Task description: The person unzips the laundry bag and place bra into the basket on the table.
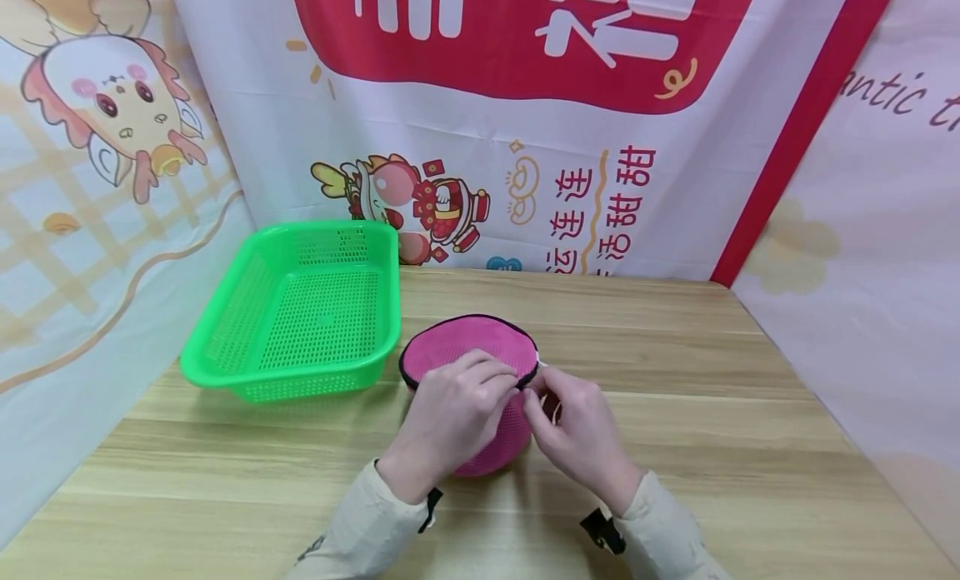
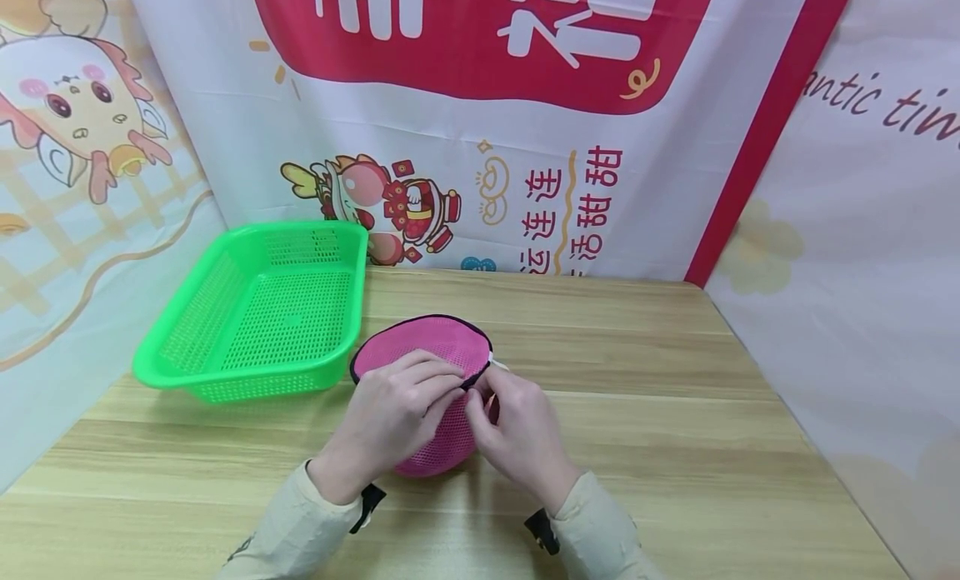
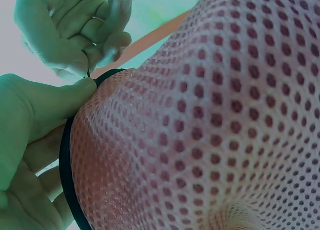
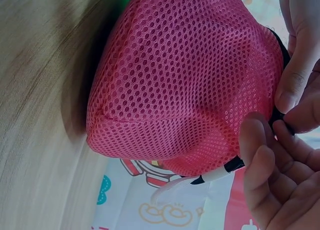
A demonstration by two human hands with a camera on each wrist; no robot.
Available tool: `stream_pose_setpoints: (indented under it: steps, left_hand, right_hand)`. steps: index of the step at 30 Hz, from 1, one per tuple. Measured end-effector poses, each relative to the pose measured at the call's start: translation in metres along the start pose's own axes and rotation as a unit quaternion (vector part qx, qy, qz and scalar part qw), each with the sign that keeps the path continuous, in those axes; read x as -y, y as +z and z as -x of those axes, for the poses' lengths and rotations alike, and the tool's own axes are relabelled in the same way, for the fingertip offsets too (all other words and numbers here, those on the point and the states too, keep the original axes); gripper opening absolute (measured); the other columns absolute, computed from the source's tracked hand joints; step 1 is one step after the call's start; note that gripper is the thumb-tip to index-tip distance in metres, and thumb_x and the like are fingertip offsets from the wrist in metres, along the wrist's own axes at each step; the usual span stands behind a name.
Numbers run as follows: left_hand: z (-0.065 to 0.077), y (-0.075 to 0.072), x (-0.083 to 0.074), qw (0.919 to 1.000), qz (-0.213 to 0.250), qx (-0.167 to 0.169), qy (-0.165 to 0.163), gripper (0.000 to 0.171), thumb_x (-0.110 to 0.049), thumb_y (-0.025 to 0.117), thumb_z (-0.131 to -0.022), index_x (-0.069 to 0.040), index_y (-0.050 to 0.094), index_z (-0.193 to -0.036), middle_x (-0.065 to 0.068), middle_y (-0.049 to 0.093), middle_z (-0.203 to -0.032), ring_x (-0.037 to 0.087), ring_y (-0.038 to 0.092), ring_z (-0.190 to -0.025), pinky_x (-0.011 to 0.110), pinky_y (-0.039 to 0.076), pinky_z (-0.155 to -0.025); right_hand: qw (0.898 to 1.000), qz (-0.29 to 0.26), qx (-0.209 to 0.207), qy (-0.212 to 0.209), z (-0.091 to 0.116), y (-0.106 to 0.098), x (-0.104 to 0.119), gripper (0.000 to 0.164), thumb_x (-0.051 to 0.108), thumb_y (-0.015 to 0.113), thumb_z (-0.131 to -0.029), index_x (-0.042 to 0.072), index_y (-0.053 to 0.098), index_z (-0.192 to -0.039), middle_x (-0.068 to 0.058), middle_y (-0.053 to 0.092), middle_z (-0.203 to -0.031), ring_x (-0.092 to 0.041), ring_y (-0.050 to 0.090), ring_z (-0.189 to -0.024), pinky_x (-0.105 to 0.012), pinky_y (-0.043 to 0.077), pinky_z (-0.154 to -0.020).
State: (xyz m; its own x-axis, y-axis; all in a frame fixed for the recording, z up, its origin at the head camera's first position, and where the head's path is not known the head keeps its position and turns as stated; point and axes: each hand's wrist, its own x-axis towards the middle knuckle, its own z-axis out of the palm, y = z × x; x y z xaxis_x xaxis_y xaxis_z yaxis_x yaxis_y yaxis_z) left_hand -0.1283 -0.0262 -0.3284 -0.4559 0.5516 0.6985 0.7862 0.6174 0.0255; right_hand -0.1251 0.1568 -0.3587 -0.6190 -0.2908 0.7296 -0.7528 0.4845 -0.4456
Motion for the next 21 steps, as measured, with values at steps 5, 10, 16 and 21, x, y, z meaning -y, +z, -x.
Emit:
stream_pose_setpoints:
  steps: [5,10,16,21]
  left_hand:
    - [0.0004,0.0015,0.0004,1.0000,-0.002,-0.007,0.003,0.011,-0.006,0.075,-0.084,-0.007,0.078,-0.095,0.001,0.072,-0.089,0.015,0.064,-0.086,0.027,0.057,-0.065]
    - [0.0002,0.0018,0.0003,1.0000,-0.001,-0.005,-0.001,0.011,-0.007,0.075,-0.085,-0.007,0.078,-0.096,0.001,0.072,-0.089,0.014,0.064,-0.086,0.027,0.057,-0.065]
    - [-0.0002,0.0019,0.0003,1.0000,-0.005,-0.006,-0.001,0.010,-0.009,0.075,-0.085,-0.008,0.077,-0.095,0.000,0.072,-0.088,0.014,0.064,-0.086,0.026,0.057,-0.064]
    - [-0.0003,0.0018,0.0006,1.0000,-0.007,-0.006,-0.001,0.009,-0.009,0.075,-0.086,-0.008,0.077,-0.094,0.000,0.072,-0.087,0.014,0.064,-0.086,0.026,0.057,-0.065]
  right_hand:
    - [1.000,0.022,-0.013,0.003,0.0003,-0.0005,-0.0004,0.020,-0.002,0.063,-0.083,0.016,0.059,-0.076,0.015,0.053,-0.066,0.000,0.048,-0.052,-0.015,0.041,-0.044]
    - [0.999,0.036,-0.025,0.004,0.0002,-0.0006,-0.0011,0.018,-0.001,0.064,-0.082,0.016,0.060,-0.075,0.015,0.052,-0.065,0.000,0.047,-0.052,-0.015,0.040,-0.044]
    - [0.999,0.046,-0.024,0.016,0.0006,-0.0015,-0.0037,0.017,0.000,0.065,-0.082,0.015,0.060,-0.075,0.015,0.052,-0.065,0.001,0.047,-0.052,-0.015,0.040,-0.044]
    - [0.997,0.062,-0.026,0.036,0.0010,-0.0029,-0.0046,0.019,0.001,0.066,-0.081,0.016,0.057,-0.073,0.015,0.050,-0.062,-0.002,0.047,-0.050,-0.016,0.040,-0.044]
